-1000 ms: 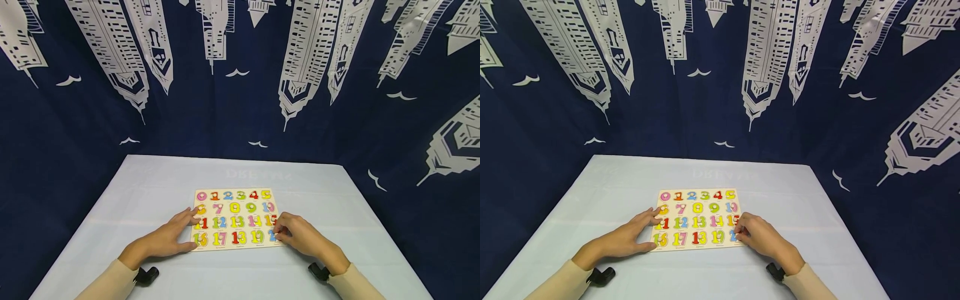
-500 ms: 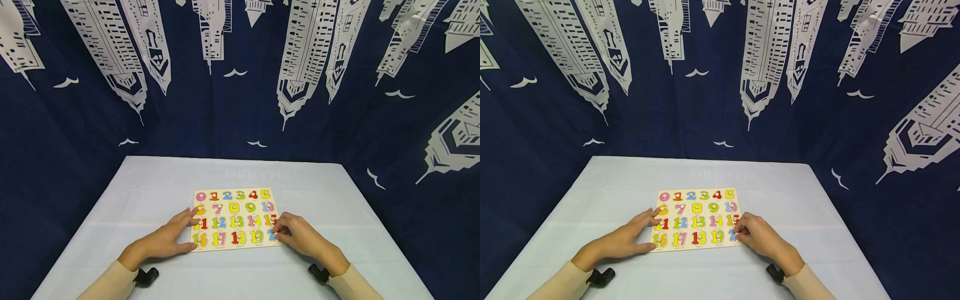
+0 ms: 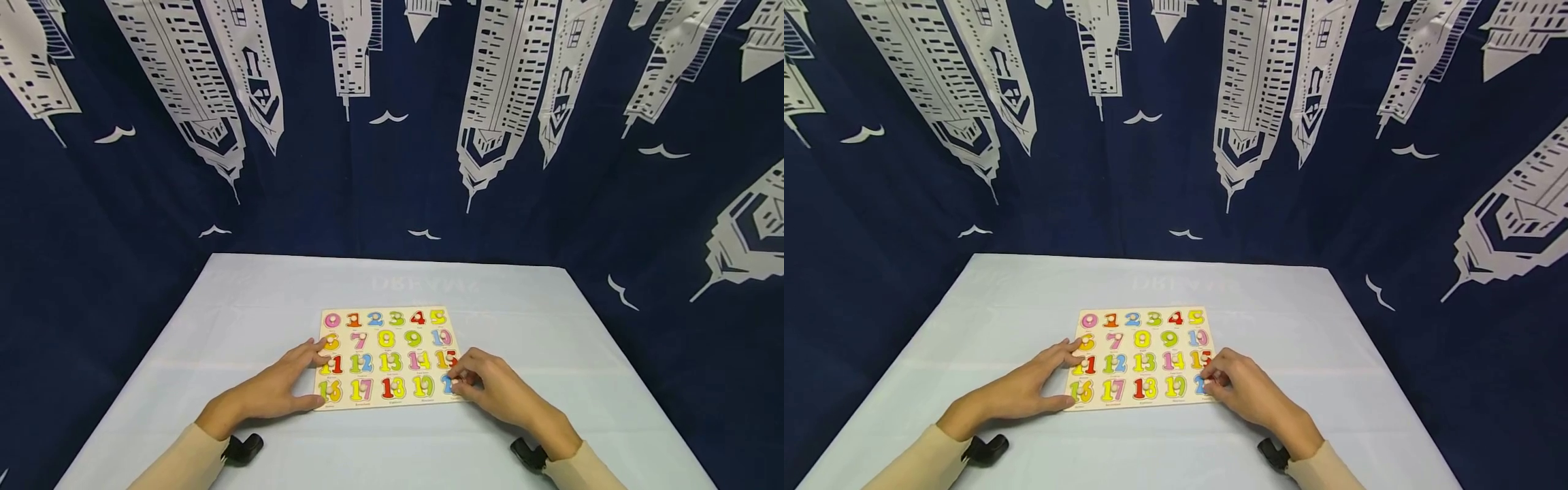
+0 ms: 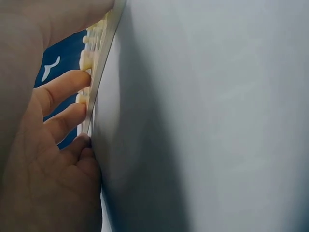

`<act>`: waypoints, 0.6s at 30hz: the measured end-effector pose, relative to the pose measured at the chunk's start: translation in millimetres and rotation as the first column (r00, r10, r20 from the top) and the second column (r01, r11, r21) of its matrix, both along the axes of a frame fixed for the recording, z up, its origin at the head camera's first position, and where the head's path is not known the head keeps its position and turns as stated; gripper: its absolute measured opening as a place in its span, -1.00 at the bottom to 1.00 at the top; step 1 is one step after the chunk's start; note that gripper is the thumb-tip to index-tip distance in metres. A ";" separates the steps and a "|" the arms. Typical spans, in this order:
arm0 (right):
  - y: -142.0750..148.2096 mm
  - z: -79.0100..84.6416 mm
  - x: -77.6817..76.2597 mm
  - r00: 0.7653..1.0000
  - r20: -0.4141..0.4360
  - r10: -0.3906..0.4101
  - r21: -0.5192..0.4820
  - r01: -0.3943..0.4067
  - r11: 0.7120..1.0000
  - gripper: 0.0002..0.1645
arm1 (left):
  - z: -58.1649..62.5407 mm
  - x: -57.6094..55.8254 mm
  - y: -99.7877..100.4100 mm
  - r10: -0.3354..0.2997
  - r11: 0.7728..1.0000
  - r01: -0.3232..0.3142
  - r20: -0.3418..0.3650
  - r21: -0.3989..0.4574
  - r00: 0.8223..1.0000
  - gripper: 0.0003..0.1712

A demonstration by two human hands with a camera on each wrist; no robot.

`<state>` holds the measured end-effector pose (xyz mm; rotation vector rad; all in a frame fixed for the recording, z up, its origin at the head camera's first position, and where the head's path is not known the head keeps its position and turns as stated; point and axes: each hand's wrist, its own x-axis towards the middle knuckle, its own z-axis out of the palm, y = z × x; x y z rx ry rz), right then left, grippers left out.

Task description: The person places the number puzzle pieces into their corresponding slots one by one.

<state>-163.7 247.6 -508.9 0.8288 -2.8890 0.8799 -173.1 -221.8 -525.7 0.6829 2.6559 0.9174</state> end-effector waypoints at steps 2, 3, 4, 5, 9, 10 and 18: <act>0.9 -0.6 1.9 1.000 -0.008 -0.014 -0.017 0.014 1.000 -0.86 | -0.4 -0.6 -1.5 -0.001 1.000 0.001 -0.006 0.004 1.000 -0.22; 1.4 -0.8 2.9 1.000 -0.014 -0.024 -0.026 0.024 0.999 -0.85 | -0.6 -0.9 -2.2 -0.003 1.000 0.003 -0.012 0.005 1.000 -0.22; 1.9 -0.9 3.7 0.999 -0.022 -0.035 -0.035 0.034 0.999 -0.83 | -0.5 -1.0 -3.0 -0.004 1.000 0.004 -0.017 0.009 1.000 -0.22; 2.3 -0.8 4.4 0.998 -0.033 -0.044 -0.044 0.043 0.998 -0.82 | -0.4 -1.1 -3.8 -0.005 1.000 0.005 -0.024 0.009 1.000 -0.22; 5.9 0.7 4.4 0.992 -0.095 -0.087 -0.063 0.081 0.995 -0.73 | 2.0 -2.1 -4.8 -0.008 1.000 0.009 -0.068 0.007 0.998 -0.25; 7.0 1.5 4.0 0.989 -0.116 -0.095 -0.064 0.089 0.994 -0.71 | 3.1 -2.7 -4.6 -0.004 1.000 0.005 -0.077 0.007 0.997 -0.26; 19.8 14.8 0.7 0.947 -0.260 -0.188 -0.027 0.187 0.982 -0.50 | 16.8 -7.8 0.5 0.082 0.996 -0.087 -0.209 -0.015 0.975 -0.31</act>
